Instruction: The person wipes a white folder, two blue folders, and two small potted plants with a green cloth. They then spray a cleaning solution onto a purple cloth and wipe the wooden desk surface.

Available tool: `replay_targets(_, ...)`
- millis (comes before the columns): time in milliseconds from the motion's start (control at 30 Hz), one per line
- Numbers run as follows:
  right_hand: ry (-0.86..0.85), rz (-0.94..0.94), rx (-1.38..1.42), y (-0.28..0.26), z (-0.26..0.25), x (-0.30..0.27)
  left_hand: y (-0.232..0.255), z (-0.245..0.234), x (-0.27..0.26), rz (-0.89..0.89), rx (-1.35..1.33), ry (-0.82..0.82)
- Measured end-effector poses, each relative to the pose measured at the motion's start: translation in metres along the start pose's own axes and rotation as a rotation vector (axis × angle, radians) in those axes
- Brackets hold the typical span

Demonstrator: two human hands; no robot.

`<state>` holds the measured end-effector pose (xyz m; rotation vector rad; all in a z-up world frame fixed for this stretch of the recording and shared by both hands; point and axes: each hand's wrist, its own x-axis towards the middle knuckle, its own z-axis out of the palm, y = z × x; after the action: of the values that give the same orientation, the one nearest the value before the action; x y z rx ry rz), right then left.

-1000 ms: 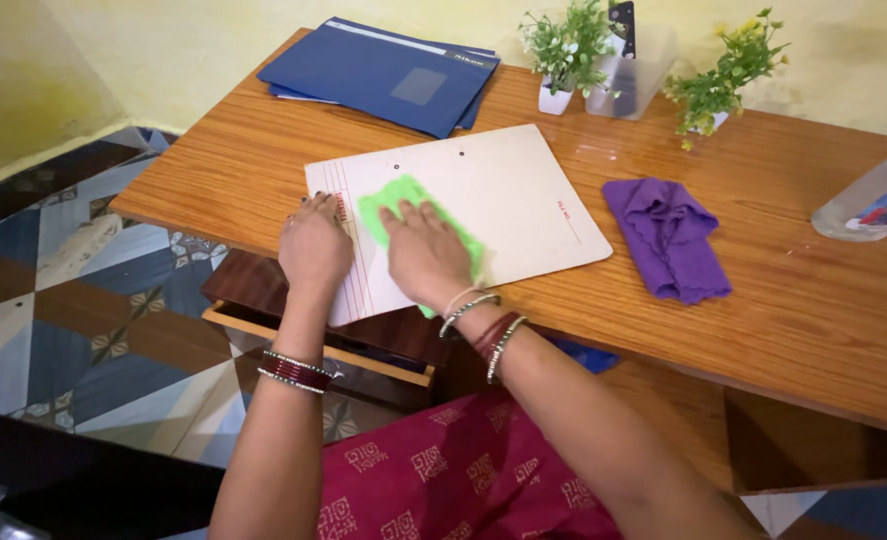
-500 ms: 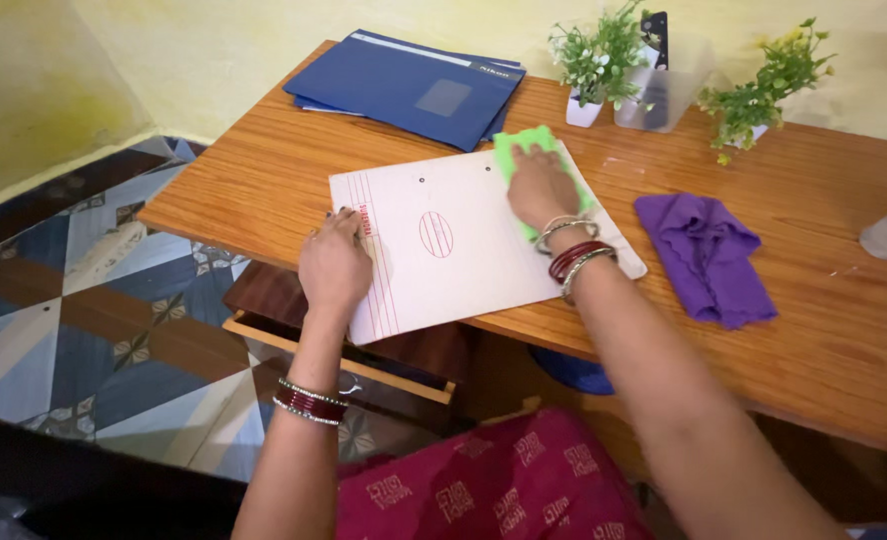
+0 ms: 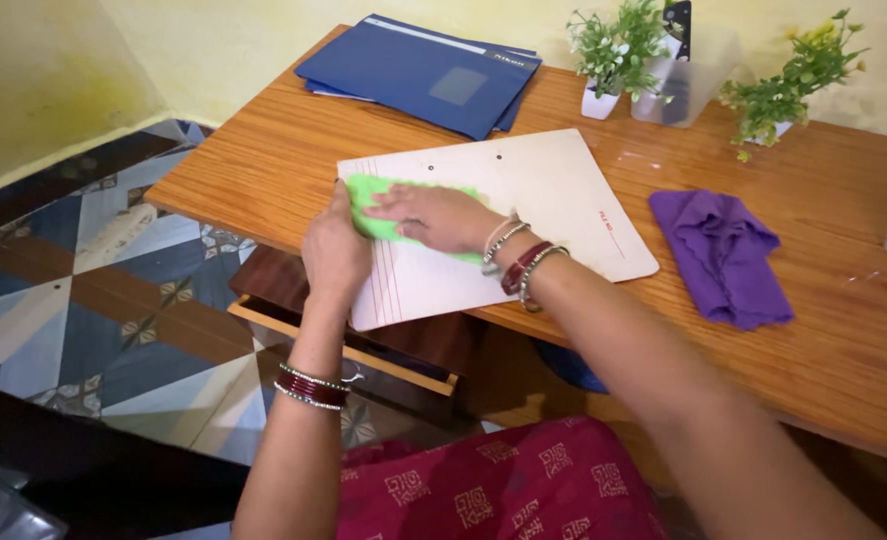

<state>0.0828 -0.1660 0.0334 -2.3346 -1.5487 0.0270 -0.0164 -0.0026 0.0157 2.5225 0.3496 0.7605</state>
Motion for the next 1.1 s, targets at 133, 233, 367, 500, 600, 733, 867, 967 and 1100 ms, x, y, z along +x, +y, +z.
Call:
replay_targets(133,-0.084,-0.121,0.027,-0.012,-0.009,-0.034,-0.004,0.001,0.000,0.047,0.020,-0.029)
replay_targets(233,-0.112,-0.185,0.027,-0.008,-0.020,-0.066,-0.007,0.000,-0.001,0.132,0.024,-0.006)
replay_targets(367,-0.078,-0.068,0.004,0.010,-0.031,-0.108,-0.010,0.003,-0.004,0.165,0.034,-0.001)
replay_targets(500,-0.008,0.186,-0.031,0.042,-0.055,-0.141,-0.011,0.004,-0.004,0.165,0.035,0.016)
replay_targets(600,0.064,0.352,-0.037,0.058,-0.063,-0.157,-0.012,0.004,-0.007,0.177,-0.012,0.018)
replay_targets(733,0.105,0.361,-0.068,0.045,-0.051,-0.151,-0.013,0.008,-0.013,0.195,-0.085,0.088)
replay_targets(867,0.025,0.229,-0.070,-0.011,-0.020,-0.134,-0.014,0.014,-0.018,0.105,-0.191,0.185)
replay_targets(967,0.043,0.118,-0.048,-0.049,-0.005,-0.108,-0.015,0.013,-0.036,0.032,-0.224,0.486)
replay_targets(1100,0.042,0.042,-0.048,-0.072,0.001,-0.068,-0.007,0.009,-0.066,-0.324,-0.401,0.543)
